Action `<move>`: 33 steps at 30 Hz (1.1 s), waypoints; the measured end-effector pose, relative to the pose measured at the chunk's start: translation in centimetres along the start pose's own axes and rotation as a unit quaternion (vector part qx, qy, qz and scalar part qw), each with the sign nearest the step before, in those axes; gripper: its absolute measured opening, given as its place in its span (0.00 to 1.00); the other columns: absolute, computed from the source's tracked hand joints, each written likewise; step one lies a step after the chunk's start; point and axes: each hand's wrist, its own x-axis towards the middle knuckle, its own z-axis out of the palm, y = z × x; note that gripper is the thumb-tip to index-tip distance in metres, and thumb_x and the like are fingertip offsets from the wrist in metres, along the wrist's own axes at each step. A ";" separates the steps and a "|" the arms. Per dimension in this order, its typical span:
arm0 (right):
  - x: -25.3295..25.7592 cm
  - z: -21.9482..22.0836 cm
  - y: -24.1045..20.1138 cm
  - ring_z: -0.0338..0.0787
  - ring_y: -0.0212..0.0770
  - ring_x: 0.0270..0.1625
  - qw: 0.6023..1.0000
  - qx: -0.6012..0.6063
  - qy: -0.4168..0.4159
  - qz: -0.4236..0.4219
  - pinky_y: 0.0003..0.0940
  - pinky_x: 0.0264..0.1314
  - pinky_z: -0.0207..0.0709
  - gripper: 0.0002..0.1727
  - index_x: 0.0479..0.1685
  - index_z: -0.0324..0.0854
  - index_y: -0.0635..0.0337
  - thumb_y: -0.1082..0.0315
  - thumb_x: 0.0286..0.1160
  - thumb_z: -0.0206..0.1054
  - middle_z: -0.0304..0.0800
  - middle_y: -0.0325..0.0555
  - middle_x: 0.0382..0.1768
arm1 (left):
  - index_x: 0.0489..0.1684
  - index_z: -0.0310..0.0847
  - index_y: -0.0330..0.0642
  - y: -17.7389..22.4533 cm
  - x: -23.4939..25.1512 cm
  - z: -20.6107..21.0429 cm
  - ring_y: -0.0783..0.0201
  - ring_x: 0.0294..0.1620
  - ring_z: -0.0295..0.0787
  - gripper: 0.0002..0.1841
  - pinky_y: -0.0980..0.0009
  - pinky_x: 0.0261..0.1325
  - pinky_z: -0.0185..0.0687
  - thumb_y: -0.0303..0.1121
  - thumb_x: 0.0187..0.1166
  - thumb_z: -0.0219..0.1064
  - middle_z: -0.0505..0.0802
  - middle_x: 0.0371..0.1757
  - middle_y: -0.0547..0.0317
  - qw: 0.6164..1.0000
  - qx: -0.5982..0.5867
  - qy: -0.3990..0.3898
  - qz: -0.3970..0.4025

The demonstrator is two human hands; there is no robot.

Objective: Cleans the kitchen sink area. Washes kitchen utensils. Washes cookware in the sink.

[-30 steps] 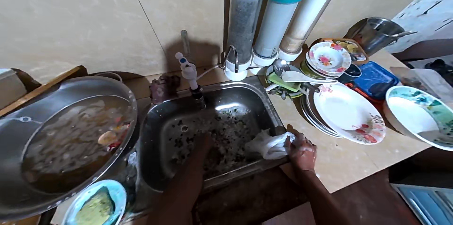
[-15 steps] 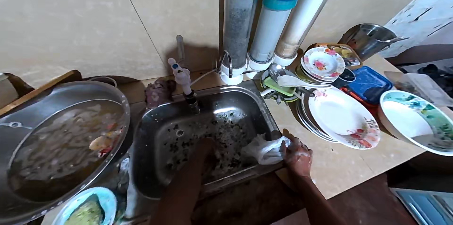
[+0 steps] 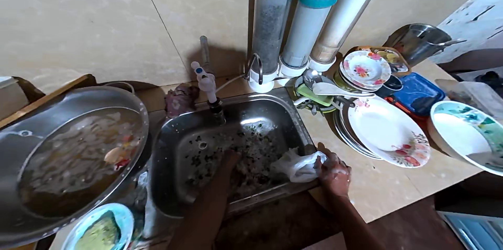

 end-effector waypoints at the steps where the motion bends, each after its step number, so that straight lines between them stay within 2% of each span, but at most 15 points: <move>1: 0.0 0.0 0.1 0.91 0.70 0.57 1.000 0.001 0.006 -0.005 0.72 0.64 0.73 0.24 0.63 0.85 0.67 0.57 0.78 0.67 0.92 0.66 0.54 | 0.77 0.72 0.26 0.0 0.4 0.4 0.38 0.81 0.74 0.31 0.43 0.82 0.67 0.49 0.94 0.50 0.79 0.78 0.29 1.000 0.006 -0.010 0.007; 5: -0.1 0.2 0.2 0.91 0.70 0.56 1.000 -0.006 0.011 -0.010 0.72 0.62 0.74 0.23 0.60 0.86 0.69 0.58 0.78 0.67 0.93 0.67 0.51 | 0.76 0.74 0.27 -0.5 0.5 0.7 0.36 0.82 0.73 0.27 0.40 0.82 0.66 0.45 0.93 0.52 0.78 0.79 0.29 0.988 0.136 -0.054 0.054; 8: -0.1 0.0 0.0 0.91 0.70 0.56 1.000 -0.007 0.004 -0.005 0.71 0.63 0.74 0.23 0.60 0.85 0.70 0.58 0.78 0.67 0.93 0.67 0.51 | 0.73 0.78 0.30 -0.8 -0.3 0.4 0.35 0.83 0.72 0.24 0.38 0.81 0.67 0.41 0.91 0.57 0.79 0.79 0.32 0.955 0.271 -0.059 0.100; 10: 0.0 0.1 0.1 0.92 0.70 0.55 1.000 -0.006 0.012 -0.010 0.72 0.62 0.74 0.23 0.60 0.86 0.70 0.59 0.78 0.67 0.93 0.67 0.51 | 0.75 0.77 0.32 -0.7 -0.7 0.5 0.34 0.92 0.55 0.23 0.33 0.90 0.46 0.37 0.87 0.61 0.73 0.85 0.36 0.934 0.333 -0.054 0.120; 11: 0.0 0.2 0.2 0.92 0.70 0.54 1.000 -0.008 0.016 -0.013 0.71 0.61 0.75 0.23 0.59 0.86 0.71 0.58 0.78 0.67 0.93 0.68 0.50 | 0.76 0.77 0.33 -0.5 -0.9 0.5 0.33 0.93 0.49 0.24 0.32 0.91 0.39 0.38 0.86 0.63 0.71 0.87 0.37 0.925 0.356 -0.053 0.122; 13: -0.1 0.2 0.3 0.92 0.70 0.55 1.000 -0.011 0.013 -0.012 0.71 0.61 0.75 0.24 0.60 0.85 0.71 0.57 0.78 0.66 0.93 0.68 0.50 | 0.78 0.74 0.32 0.3 -1.9 0.8 0.29 0.91 0.52 0.26 0.32 0.89 0.46 0.40 0.88 0.60 0.71 0.85 0.32 0.914 0.385 -0.062 0.112; 15: -0.1 0.2 0.2 0.92 0.71 0.54 1.000 -0.010 0.013 -0.011 0.72 0.61 0.74 0.24 0.59 0.86 0.71 0.57 0.78 0.67 0.93 0.68 0.50 | 0.77 0.77 0.35 0.5 -1.7 1.3 0.28 0.84 0.66 0.23 0.32 0.85 0.55 0.37 0.87 0.61 0.78 0.78 0.29 0.906 0.398 -0.065 0.131; 17: 0.0 0.1 0.2 0.91 0.70 0.55 1.000 -0.014 0.009 -0.009 0.72 0.63 0.74 0.23 0.59 0.86 0.71 0.58 0.78 0.67 0.93 0.67 0.50 | 0.72 0.80 0.33 0.4 -0.8 1.4 0.31 0.79 0.73 0.21 0.34 0.83 0.60 0.36 0.87 0.61 0.82 0.74 0.30 0.916 0.371 -0.065 0.136; 19: 0.0 0.2 0.2 0.92 0.71 0.54 1.000 -0.013 0.016 -0.014 0.72 0.61 0.74 0.23 0.58 0.86 0.71 0.58 0.77 0.68 0.93 0.68 0.50 | 0.72 0.77 0.29 0.0 0.3 0.7 0.33 0.80 0.74 0.23 0.36 0.81 0.66 0.39 0.89 0.59 0.82 0.74 0.30 0.948 0.294 -0.057 0.107; 22: 0.0 0.1 0.3 0.91 0.71 0.55 1.000 -0.008 0.015 -0.013 0.72 0.61 0.74 0.23 0.60 0.86 0.70 0.59 0.77 0.68 0.93 0.67 0.52 | 0.78 0.71 0.26 -0.5 0.3 -0.1 0.33 0.81 0.73 0.25 0.37 0.82 0.66 0.36 0.88 0.61 0.79 0.77 0.27 0.974 0.196 -0.055 0.100; 24: 0.0 0.3 0.3 0.91 0.70 0.56 1.000 -0.006 0.006 -0.005 0.72 0.63 0.74 0.23 0.59 0.86 0.70 0.58 0.78 0.67 0.92 0.67 0.52 | 0.81 0.69 0.27 -0.9 -0.2 -0.4 0.36 0.81 0.74 0.26 0.42 0.83 0.66 0.32 0.86 0.63 0.79 0.77 0.28 0.975 0.147 -0.085 0.145; 27: 0.0 0.5 0.4 0.91 0.70 0.55 1.000 -0.005 0.014 -0.006 0.72 0.62 0.74 0.23 0.59 0.86 0.70 0.57 0.78 0.68 0.93 0.67 0.51 | 0.78 0.73 0.33 -1.3 -0.5 -1.1 0.43 0.72 0.84 0.25 0.48 0.78 0.74 0.30 0.84 0.68 0.85 0.71 0.34 0.964 0.080 -0.137 0.215; 28: 0.0 0.5 0.4 0.92 0.70 0.55 1.000 -0.005 0.019 -0.009 0.72 0.61 0.74 0.23 0.59 0.86 0.70 0.57 0.77 0.68 0.93 0.67 0.51 | 0.78 0.74 0.35 -1.5 -0.6 -1.5 0.44 0.71 0.84 0.24 0.48 0.78 0.74 0.31 0.85 0.66 0.86 0.71 0.36 0.972 0.047 -0.104 0.203; 30: 0.0 0.5 0.4 0.92 0.70 0.54 1.000 -0.008 0.022 -0.011 0.72 0.60 0.75 0.23 0.59 0.86 0.69 0.58 0.77 0.68 0.93 0.67 0.51 | 0.77 0.75 0.35 -2.4 -0.1 -2.5 0.41 0.74 0.82 0.23 0.44 0.78 0.73 0.36 0.87 0.63 0.86 0.71 0.35 0.990 -0.011 0.046 0.131; 33: -0.1 0.4 0.3 0.92 0.69 0.55 1.000 -0.013 0.015 -0.011 0.72 0.60 0.74 0.23 0.60 0.86 0.69 0.59 0.77 0.67 0.93 0.66 0.51 | 0.86 0.64 0.35 -4.1 0.7 -4.0 0.34 0.82 0.72 0.30 0.37 0.81 0.66 0.44 0.91 0.56 0.78 0.80 0.31 0.971 -0.030 0.235 -0.026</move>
